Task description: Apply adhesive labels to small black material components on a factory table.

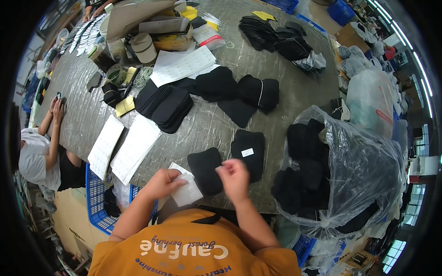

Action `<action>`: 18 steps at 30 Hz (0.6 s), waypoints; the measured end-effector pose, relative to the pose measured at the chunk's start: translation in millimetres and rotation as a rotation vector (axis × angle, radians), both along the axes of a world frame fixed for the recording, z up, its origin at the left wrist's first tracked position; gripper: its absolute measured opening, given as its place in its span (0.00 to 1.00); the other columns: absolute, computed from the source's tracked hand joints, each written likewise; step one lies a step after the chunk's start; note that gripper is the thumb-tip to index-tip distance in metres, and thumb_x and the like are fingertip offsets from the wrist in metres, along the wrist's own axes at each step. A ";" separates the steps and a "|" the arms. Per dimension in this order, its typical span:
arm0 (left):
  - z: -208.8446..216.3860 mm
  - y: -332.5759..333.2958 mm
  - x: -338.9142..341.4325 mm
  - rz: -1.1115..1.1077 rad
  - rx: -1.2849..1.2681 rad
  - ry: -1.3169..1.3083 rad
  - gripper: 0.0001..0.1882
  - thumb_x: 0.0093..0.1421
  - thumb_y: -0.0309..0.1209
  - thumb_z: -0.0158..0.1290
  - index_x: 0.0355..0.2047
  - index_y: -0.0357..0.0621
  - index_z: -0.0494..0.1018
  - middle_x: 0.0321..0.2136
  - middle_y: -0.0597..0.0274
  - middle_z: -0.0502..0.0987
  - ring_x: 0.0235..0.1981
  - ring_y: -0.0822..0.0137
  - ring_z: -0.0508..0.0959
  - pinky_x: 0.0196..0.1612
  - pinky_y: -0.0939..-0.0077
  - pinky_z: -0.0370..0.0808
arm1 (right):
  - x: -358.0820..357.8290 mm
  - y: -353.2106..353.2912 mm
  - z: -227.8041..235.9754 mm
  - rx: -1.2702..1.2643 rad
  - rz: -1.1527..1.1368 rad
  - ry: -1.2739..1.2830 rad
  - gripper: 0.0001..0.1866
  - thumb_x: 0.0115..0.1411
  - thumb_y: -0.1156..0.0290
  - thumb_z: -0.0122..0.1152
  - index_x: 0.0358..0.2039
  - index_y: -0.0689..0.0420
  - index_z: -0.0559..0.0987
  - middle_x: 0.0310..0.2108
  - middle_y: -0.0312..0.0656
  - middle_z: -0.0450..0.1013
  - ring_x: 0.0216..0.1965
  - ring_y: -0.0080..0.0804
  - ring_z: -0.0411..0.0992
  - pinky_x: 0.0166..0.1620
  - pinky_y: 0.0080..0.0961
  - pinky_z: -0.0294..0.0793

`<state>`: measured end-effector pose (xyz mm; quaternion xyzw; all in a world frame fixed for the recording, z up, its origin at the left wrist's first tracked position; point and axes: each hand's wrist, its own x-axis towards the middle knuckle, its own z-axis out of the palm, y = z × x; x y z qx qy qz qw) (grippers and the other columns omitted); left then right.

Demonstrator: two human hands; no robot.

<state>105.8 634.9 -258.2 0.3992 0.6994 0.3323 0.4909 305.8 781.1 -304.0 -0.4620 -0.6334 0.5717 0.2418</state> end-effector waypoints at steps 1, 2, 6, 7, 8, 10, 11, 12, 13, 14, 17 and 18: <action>5.1 3.1 2.8 -0.111 -0.011 0.102 0.12 0.57 0.36 0.55 0.29 0.38 0.74 0.20 0.50 0.74 0.22 0.56 0.75 0.28 0.65 0.70 | 11.1 19.5 -8.8 0.179 -0.141 -0.078 0.14 0.46 0.78 0.68 0.34 0.59 0.74 0.28 0.36 0.68 0.26 0.22 0.66 0.31 0.20 0.70; 6.4 5.6 6.9 -0.114 -0.013 0.099 0.12 0.57 0.36 0.55 0.29 0.38 0.74 0.20 0.50 0.74 0.22 0.56 0.75 0.28 0.65 0.70 | 19.7 37.5 -7.8 0.376 -0.200 -0.257 0.16 0.44 0.79 0.68 0.34 0.59 0.74 0.29 0.39 0.67 0.28 0.29 0.67 0.34 0.25 0.71; 2.6 18.4 24.4 -0.264 0.038 0.226 0.14 0.59 0.39 0.51 0.28 0.38 0.73 0.22 0.45 0.74 0.28 0.44 0.75 0.31 0.57 0.71 | 49.6 76.9 -28.5 0.370 -0.229 -0.547 0.19 0.43 0.75 0.71 0.37 0.59 0.74 0.31 0.43 0.71 0.33 0.35 0.70 0.38 0.31 0.71; 0.3 19.7 27.4 -0.282 0.068 0.260 0.14 0.59 0.39 0.51 0.28 0.39 0.72 0.22 0.45 0.74 0.27 0.44 0.75 0.31 0.56 0.71 | 49.7 78.8 -29.5 0.365 -0.232 -0.547 0.19 0.43 0.75 0.71 0.37 0.59 0.74 0.31 0.43 0.71 0.33 0.35 0.70 0.38 0.31 0.71; -0.7 20.9 29.5 -0.301 0.098 0.294 0.14 0.59 0.39 0.51 0.28 0.39 0.72 0.21 0.46 0.74 0.27 0.44 0.75 0.31 0.56 0.70 | 49.7 81.0 -30.0 0.302 -0.267 -0.515 0.18 0.43 0.74 0.71 0.35 0.60 0.75 0.28 0.42 0.71 0.30 0.35 0.70 0.36 0.30 0.71; -0.3 25.0 32.1 -0.311 0.085 0.299 0.14 0.59 0.39 0.51 0.28 0.39 0.72 0.21 0.46 0.74 0.27 0.44 0.75 0.30 0.56 0.70 | 54.6 81.4 -35.5 0.235 -0.312 -0.483 0.16 0.44 0.74 0.71 0.33 0.61 0.75 0.25 0.42 0.72 0.28 0.34 0.71 0.35 0.29 0.71; 0.4 27.6 33.2 -0.316 0.075 0.303 0.14 0.59 0.39 0.51 0.28 0.39 0.72 0.21 0.46 0.74 0.27 0.44 0.75 0.30 0.56 0.70 | 58.3 80.7 -42.7 0.245 -0.318 -0.429 0.13 0.45 0.74 0.70 0.30 0.61 0.75 0.22 0.41 0.71 0.25 0.32 0.70 0.32 0.28 0.71; 2.7 30.0 34.3 -0.327 0.077 0.304 0.14 0.59 0.39 0.51 0.28 0.39 0.72 0.21 0.46 0.74 0.27 0.44 0.75 0.30 0.56 0.70 | 62.5 80.1 -47.9 0.255 -0.325 -0.374 0.11 0.45 0.74 0.70 0.28 0.62 0.75 0.19 0.40 0.71 0.22 0.30 0.70 0.30 0.27 0.70; 5.1 31.2 34.2 -0.319 0.063 0.292 0.13 0.59 0.37 0.52 0.28 0.38 0.72 0.22 0.44 0.74 0.27 0.44 0.75 0.30 0.57 0.70 | 60.2 77.1 -46.0 0.206 -0.363 -0.317 0.09 0.47 0.75 0.68 0.25 0.62 0.75 0.19 0.38 0.72 0.20 0.25 0.68 0.28 0.23 0.69; 6.1 32.5 34.2 -0.310 0.049 0.281 0.12 0.58 0.36 0.52 0.28 0.36 0.72 0.22 0.43 0.73 0.28 0.43 0.74 0.31 0.58 0.70 | 58.9 74.6 -44.8 0.202 -0.369 -0.315 0.09 0.47 0.75 0.68 0.25 0.62 0.75 0.19 0.38 0.72 0.20 0.25 0.68 0.28 0.23 0.69; 2.7 34.1 36.8 -0.275 0.055 0.265 0.12 0.58 0.35 0.53 0.28 0.36 0.72 0.22 0.43 0.73 0.27 0.44 0.75 0.30 0.59 0.71 | 62.7 69.7 -44.7 0.147 -0.422 -0.218 0.08 0.49 0.75 0.67 0.24 0.62 0.75 0.19 0.35 0.72 0.21 0.20 0.68 0.27 0.20 0.68; 2.6 34.8 37.7 -0.281 0.056 0.266 0.12 0.58 0.35 0.53 0.28 0.36 0.72 0.22 0.43 0.73 0.27 0.44 0.75 0.30 0.59 0.71 | 65.8 68.4 -48.4 0.103 -0.414 -0.196 0.07 0.50 0.76 0.67 0.25 0.62 0.75 0.20 0.35 0.72 0.21 0.19 0.67 0.27 0.19 0.68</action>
